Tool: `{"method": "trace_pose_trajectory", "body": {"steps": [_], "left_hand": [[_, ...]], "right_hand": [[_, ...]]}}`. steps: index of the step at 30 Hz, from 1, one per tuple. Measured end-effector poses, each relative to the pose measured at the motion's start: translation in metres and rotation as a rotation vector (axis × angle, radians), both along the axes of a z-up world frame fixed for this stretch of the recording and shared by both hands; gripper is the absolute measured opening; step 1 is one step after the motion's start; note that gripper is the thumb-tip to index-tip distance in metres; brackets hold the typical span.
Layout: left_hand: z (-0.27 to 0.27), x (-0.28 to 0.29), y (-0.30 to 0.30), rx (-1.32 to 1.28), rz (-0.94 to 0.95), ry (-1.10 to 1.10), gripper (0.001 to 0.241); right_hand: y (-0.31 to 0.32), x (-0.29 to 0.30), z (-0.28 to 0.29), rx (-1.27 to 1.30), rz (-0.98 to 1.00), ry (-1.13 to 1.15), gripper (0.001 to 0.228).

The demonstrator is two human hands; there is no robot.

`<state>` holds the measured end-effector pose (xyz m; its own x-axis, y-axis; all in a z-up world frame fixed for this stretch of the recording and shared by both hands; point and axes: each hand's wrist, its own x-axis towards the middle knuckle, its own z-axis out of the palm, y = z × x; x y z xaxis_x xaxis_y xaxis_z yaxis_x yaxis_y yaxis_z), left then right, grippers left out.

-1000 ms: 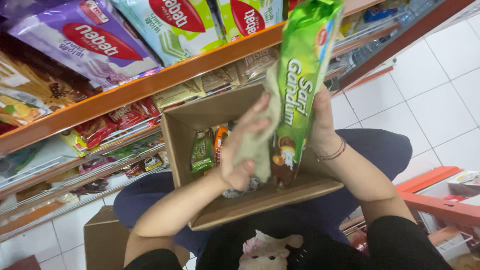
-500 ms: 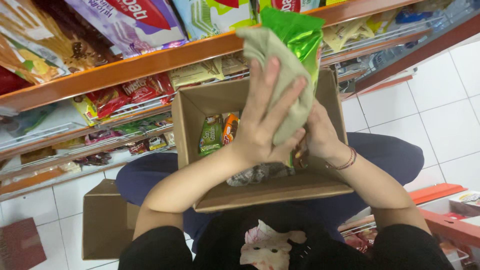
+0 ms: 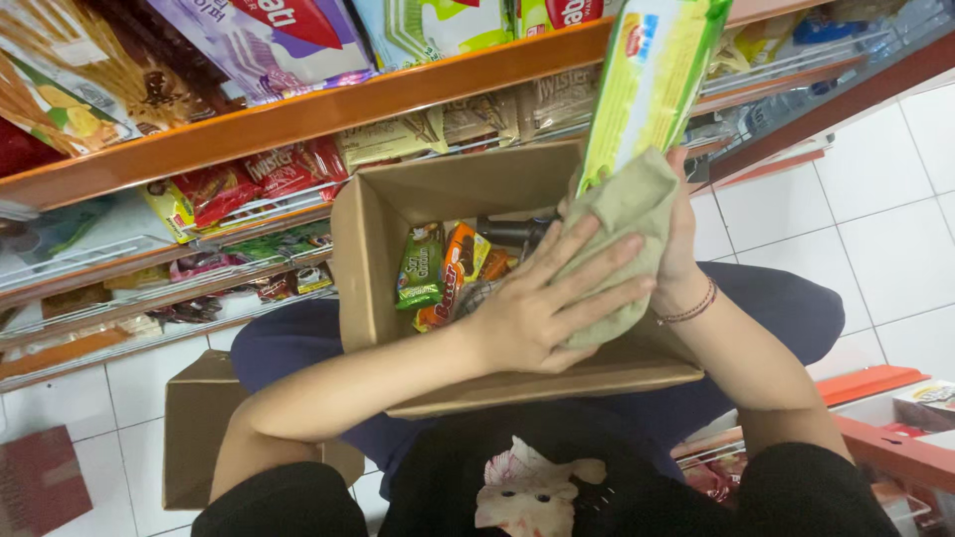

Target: The person takes snack packages from a cardboard box, wipes each package with a cloth, scans them with a handheld scanner, and places them onto a store shelf.

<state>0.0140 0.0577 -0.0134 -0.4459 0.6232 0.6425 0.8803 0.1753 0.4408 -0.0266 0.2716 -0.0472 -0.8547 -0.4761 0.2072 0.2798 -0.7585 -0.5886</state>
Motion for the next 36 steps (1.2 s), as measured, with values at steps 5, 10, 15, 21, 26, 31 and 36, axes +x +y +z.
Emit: {"method": "trace_pose_trajectory", "body": {"steps": [5, 10, 15, 21, 26, 31, 36], "left_hand": [[0.004, -0.029, -0.001, -0.019, 0.078, 0.08, 0.077], [0.029, -0.047, -0.016, 0.167, 0.347, -0.076, 0.068], [0.025, -0.034, -0.015, 0.165, 0.31, -0.075, 0.069], [-0.003, -0.014, -0.008, -0.077, -0.09, -0.022, 0.068], [-0.023, -0.01, -0.051, -0.324, -0.214, 0.13, 0.06], [-0.053, -0.03, -0.08, -0.559, -0.002, 0.254, 0.03], [-0.079, -0.058, -0.068, -1.2, 0.097, -0.265, 0.029]], "right_hand": [[-0.004, 0.004, 0.004, 0.252, -0.229, -0.046, 0.066], [-0.023, 0.019, 0.009, 0.414, -0.094, 0.001, 0.067], [-0.02, 0.023, 0.003, 0.422, -0.117, 0.086, 0.07], [0.004, 0.007, 0.001, 0.307, -0.275, 0.013, 0.066], [0.018, 0.003, 0.013, 0.054, -0.34, -0.105, 0.06], [0.015, 0.01, 0.02, 0.198, -0.4, -0.02, 0.057], [0.007, 0.029, 0.021, 0.459, -0.359, 0.14, 0.053]]}}
